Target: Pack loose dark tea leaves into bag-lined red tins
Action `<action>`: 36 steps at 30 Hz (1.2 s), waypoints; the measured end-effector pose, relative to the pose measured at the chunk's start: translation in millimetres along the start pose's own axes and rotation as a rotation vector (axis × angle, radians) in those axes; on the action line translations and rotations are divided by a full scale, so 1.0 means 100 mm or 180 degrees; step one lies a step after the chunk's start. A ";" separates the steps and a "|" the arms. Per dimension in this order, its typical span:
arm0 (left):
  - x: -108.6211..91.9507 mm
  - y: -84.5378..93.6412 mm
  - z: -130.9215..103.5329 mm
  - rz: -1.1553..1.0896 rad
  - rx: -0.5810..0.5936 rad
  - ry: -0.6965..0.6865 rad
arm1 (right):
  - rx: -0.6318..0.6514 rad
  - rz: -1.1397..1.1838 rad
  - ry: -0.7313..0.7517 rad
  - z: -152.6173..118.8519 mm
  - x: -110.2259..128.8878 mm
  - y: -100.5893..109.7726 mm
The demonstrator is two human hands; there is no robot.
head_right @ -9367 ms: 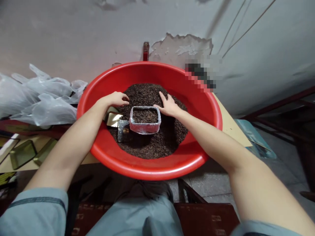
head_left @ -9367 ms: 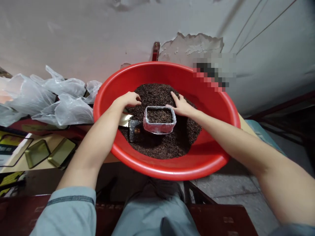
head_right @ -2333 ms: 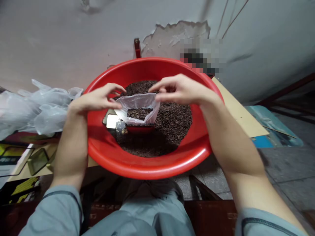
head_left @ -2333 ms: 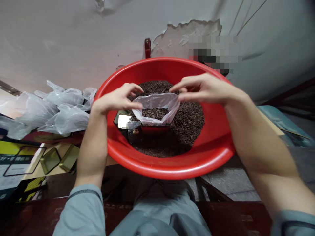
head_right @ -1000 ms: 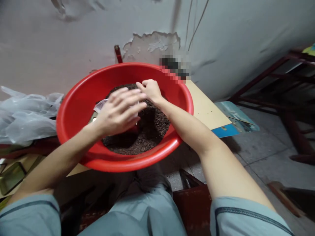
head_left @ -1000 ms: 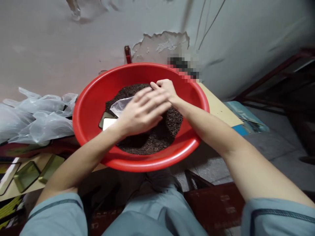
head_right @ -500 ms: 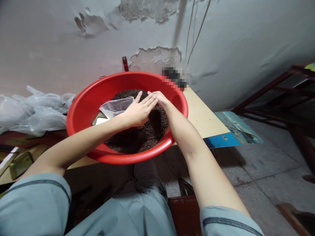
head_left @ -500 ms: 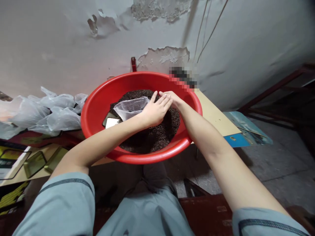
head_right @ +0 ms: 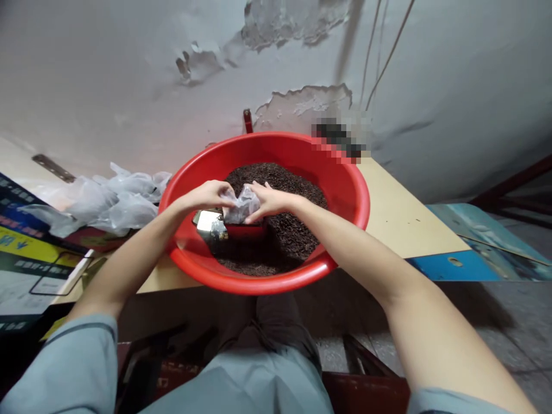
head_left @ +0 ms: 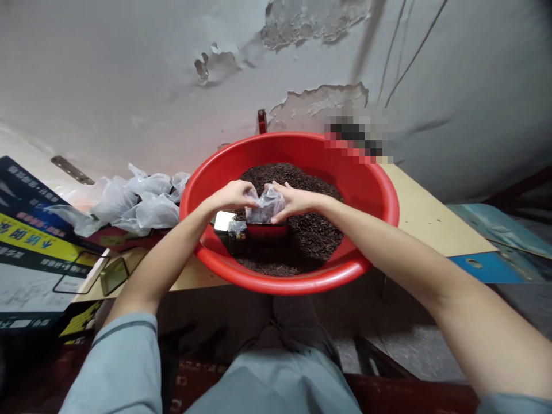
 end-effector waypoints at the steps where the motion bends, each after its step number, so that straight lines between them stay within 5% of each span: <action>1: -0.07 -0.06 0.07 -0.0215 0.0001 -0.0109 | -0.0111 -0.0267 -0.0090 0.04 0.05 -0.04; 5: -0.26 -0.20 0.21 -0.0600 -0.0375 -0.0546 | -0.0444 -0.0689 -0.0233 0.18 0.23 -0.22; 8: -0.24 -0.23 0.14 -0.0987 -0.0780 -0.0740 | -0.0697 -0.0681 -0.0576 0.24 0.25 -0.28; 11: -0.19 -0.24 0.03 -0.1314 -0.0735 -0.0878 | -0.0768 -0.0630 -0.0726 0.25 0.23 -0.30; 24: -0.35 -0.29 -0.09 0.0241 -0.0932 -0.1067 | -0.0864 -0.0793 -0.0594 0.21 0.24 -0.23; 28: -0.36 -0.24 -0.09 0.0512 -0.1456 -0.1091 | -0.0965 -0.0868 -0.0783 0.18 0.24 -0.23; 33: -0.04 0.11 -0.32 -0.0250 -0.2940 -0.0514 | -0.0948 -0.1014 -0.0581 0.17 0.29 -0.30; 36: 0.09 0.14 -0.30 -0.0548 -0.2690 -0.0245 | -0.0799 -0.1535 -0.0504 0.18 0.33 -0.34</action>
Point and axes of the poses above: each hand's wrist, its own z-axis towards the middle knuckle, its own y-axis out of the back of the hand, x = y × z, the point moved 5 cm from there along z, towards the middle knuckle, and after that the axes turned 15 degrees about x, right-handed, at the moved point
